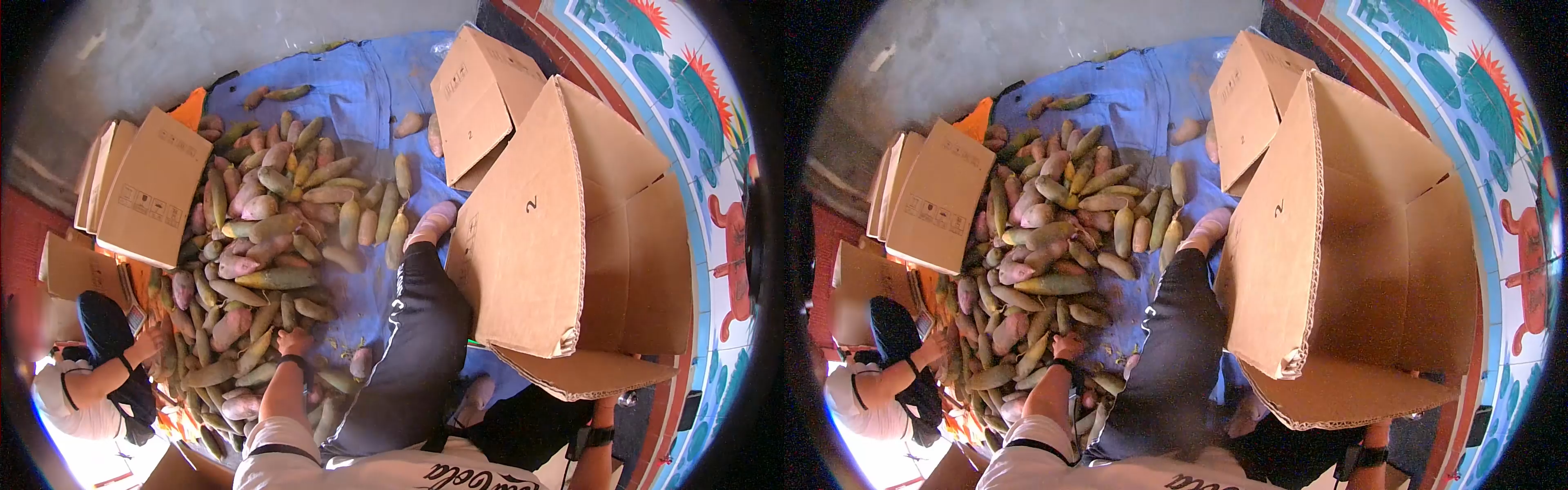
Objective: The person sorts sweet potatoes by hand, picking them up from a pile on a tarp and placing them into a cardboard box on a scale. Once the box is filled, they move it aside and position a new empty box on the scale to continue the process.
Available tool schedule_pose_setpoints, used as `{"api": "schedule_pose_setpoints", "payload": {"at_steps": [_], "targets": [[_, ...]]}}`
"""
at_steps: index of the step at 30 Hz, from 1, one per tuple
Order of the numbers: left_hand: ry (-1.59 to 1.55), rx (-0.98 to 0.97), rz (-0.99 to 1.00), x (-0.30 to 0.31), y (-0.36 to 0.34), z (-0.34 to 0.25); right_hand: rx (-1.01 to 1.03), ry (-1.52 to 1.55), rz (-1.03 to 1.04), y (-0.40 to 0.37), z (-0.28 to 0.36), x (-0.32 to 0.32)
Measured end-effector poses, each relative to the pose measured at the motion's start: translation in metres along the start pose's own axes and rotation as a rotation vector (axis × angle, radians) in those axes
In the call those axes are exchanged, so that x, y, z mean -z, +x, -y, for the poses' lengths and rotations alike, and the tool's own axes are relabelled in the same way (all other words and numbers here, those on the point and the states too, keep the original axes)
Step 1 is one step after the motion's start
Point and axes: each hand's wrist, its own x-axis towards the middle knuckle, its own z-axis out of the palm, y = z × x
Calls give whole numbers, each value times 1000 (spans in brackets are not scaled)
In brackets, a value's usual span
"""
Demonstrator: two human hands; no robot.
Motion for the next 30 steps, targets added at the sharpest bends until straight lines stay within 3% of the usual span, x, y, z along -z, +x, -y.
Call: {"api": "schedule_pose_setpoints", "payload": {"at_steps": [2, 4, 5, 8, 12, 14, 17, 19, 20, 22, 24, 26, 28, 30], "targets": [[18, 34, -46, 1, -1, -4, -22, -18, 17, 0, 17, -4], [-151, -142, 0, -18, 17, -1, -37, -9, 31, 0, 32, -10], [-81, -294, -83, -33, 22, -3, -33, -6, 16, 0, 23, -7], [-286, -307, -120, -31, -12, -40, -16, 134, -78, 4, -11, -5], [-503, -415, -214, -50, -2, -50, -69, 396, -206, 11, -31, -13], [-669, -299, -3, -31, -11, -60, -88, 450, -229, 15, -43, -16], [-817, -377, -37, -31, 11, -55, 22, 359, -208, 14, -47, -18], [-814, -423, -39, -19, 2, -53, 198, -226, -222, 9, -11, -24], [-810, -469, -30, -9, -6, -54, 198, -216, -225, 9, -1, -26], [-914, -385, -42, 42, -84, -81, 287, -416, -179, 10, 15, -27], [-1017, -300, -54, 52, -100, -83, 220, -400, -135, 10, 28, -28], [-932, -456, -165, 38, -67, -70, 75, -294, -105, 12, 40, -31], [-943, -387, -100, 53, -96, -71, 108, -297, -82, 14, 42, -33], [-917, -367, -30, 55, -111, -69, 361, -248, -172, 14, 53, -38]]}}
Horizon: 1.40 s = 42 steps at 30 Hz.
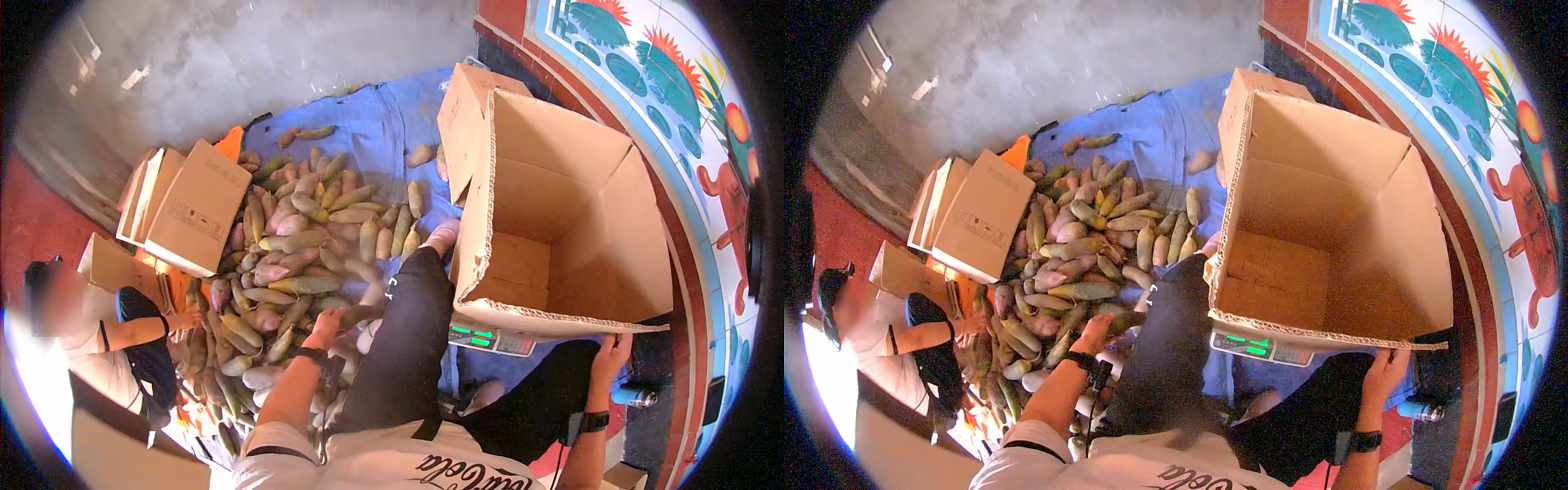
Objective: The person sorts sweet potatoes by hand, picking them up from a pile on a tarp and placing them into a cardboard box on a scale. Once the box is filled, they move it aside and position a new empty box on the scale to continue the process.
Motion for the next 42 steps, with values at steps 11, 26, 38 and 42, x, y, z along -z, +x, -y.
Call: {"api": "schedule_pose_setpoints", "payload": {"at_steps": [11, 26, 38, 42], "targets": [[-168, 106, 128, -2, 12, 33, -185, 226, 33, 3, 21, 4], [382, -539, -326, 21, -15, -49, -170, 253, 46, 3, 27, 5], [-287, -1189, -241, -20, -214, -253, -110, 196, 13, 6, 28, -2], [-93, -1493, -170, -46, -230, -271, -146, 214, 0, 7, 35, 0]]}}
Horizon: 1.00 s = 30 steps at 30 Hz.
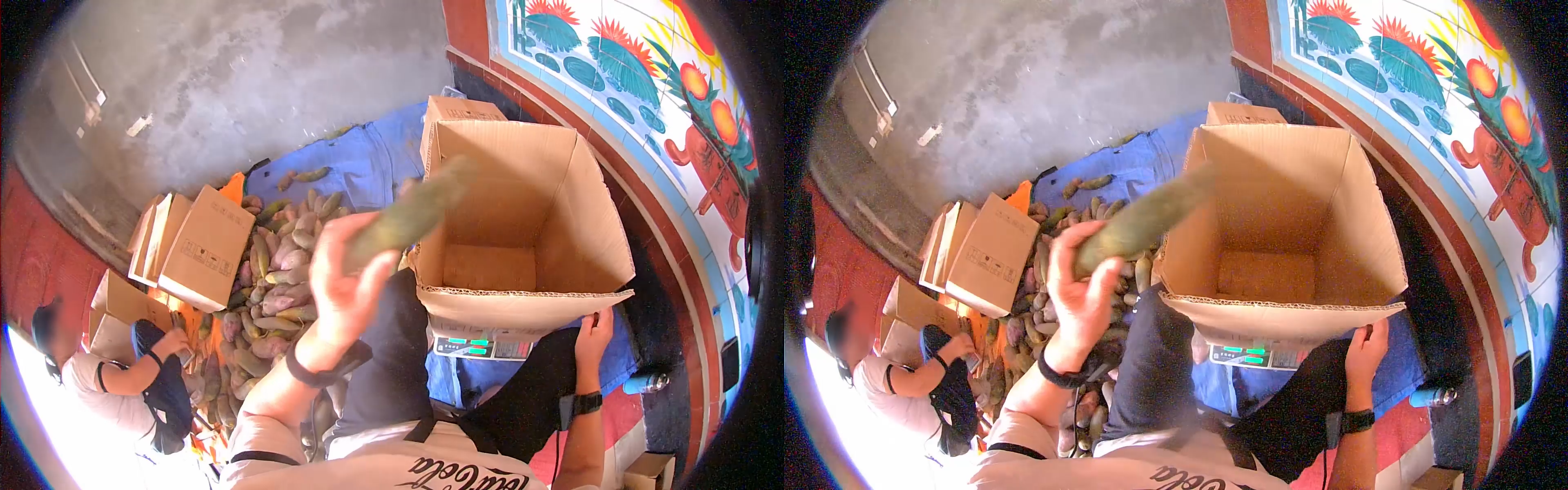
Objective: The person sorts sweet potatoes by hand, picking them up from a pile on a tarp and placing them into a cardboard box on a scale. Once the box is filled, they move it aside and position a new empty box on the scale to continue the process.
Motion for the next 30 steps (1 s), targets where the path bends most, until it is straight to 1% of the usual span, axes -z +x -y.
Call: {"api": "schedule_pose_setpoints", "payload": {"at_steps": [2, 4, 5, 7, 9, 10, 12, 13, 17, 19, 20, 22, 25, 27, 30], "targets": [[62, -88, 142, -15, 6, 3, 38, -7, -8, 1, 1, 0], [52, -98, 256, -30, 10, -1, 75, -16, -17, 1, -2, 0], [12, -109, 279, -38, 8, 4, 83, -39, -11, 0, -7, 0], [4, -47, 330, -49, 5, 4, 91, -63, -7, 1, -5, 2], [5, 1, 398, -57, 2, 8, -5, -33, 55, 1, 1, 5], [4, 0, 396, -58, 2, 10, -3, -34, 54, 2, 0, 3], [96, -119, 467, -58, 4, 9, 36, 11, 0, 0, -5, -1], [120, -41, 532, -55, 6, 3, 37, 11, 4, 0, -5, -1], [122, -74, 570, -56, 3, 13, 72, -23, 33, 1, -1, -1], [21, -91, 448, -59, -2, 18, 94, -28, 35, 1, -2, -2], [20, -89, 446, -58, -2, 19, 90, -38, 47, 1, -5, -2], [49, -150, 366, -56, -3, 19, 86, -54, 60, 0, -7, -2], [-50, -162, 355, -52, -3, 30, 109, -73, 59, 0, -6, -1], [-111, -145, 381, -50, -5, 29, 21, -12, 84, 0, 0, -1], [-209, -103, 416, -44, -10, 32, 50, -80, 91, 2, -10, 0]]}}
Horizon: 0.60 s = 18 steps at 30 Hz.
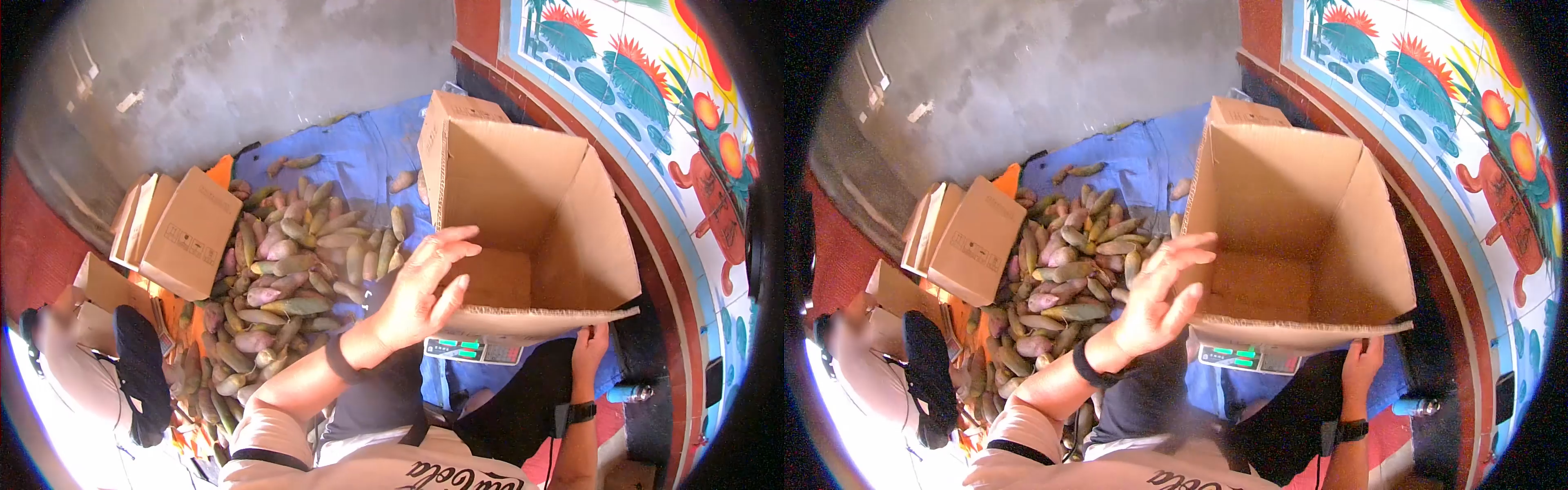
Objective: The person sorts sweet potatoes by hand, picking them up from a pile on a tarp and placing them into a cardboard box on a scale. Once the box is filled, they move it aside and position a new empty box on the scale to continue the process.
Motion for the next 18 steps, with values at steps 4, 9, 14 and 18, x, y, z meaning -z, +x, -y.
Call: {"api": "schedule_pose_setpoints", "payload": {"at_steps": [4, 9, 14, 18], "targets": [[-39, 37, -157, 15, -9, 14, 69, -19, -22, -3, -1, -2], [209, 297, -150, 54, -35, 58, 73, -109, -1, -5, -17, 0], [281, 737, 27, 77, -121, 143, 111, -199, -9, -7, -39, 1], [421, 790, 342, 58, -239, 220, 170, -283, -9, -11, -42, 6]]}}
